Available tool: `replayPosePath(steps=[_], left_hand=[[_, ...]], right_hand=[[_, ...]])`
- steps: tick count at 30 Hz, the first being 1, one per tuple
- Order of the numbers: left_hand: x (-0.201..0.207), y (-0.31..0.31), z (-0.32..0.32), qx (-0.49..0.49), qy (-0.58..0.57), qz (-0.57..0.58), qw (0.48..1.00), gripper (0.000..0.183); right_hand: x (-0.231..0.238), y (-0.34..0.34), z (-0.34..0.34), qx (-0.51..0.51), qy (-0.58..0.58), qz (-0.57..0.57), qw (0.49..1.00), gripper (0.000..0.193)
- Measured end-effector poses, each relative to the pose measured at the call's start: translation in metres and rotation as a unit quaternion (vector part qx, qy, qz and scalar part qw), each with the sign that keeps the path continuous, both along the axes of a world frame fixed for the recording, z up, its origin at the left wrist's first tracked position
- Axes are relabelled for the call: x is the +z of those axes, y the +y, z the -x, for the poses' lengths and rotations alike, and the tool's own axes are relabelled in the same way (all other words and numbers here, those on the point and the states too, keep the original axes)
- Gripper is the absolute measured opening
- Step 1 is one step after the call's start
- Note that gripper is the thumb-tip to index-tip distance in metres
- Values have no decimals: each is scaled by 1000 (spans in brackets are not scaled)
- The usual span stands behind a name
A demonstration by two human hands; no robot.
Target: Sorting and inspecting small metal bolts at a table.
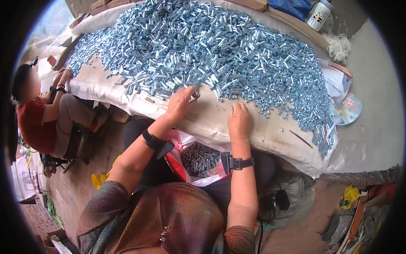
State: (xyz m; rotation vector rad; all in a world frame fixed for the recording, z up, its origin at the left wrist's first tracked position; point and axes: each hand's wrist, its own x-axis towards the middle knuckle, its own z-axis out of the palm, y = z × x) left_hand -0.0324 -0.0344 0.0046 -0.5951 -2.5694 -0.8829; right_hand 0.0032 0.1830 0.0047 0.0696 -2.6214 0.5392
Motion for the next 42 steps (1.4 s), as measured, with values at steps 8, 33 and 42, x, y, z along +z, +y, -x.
replayPosePath(steps=[8,33,42], left_hand=[[-7,-1,-14,-57,41,68,995,15],[17,0,-52,-167,-207,-200,943,17],[18,3,-54,-167,-159,-202,952,17]], right_hand=[[0,-1,-16,14,19,-48,999,16],[-6,-39,-47,167,-132,689,693,19],[-6,-41,-48,156,-115,664,722,16]])
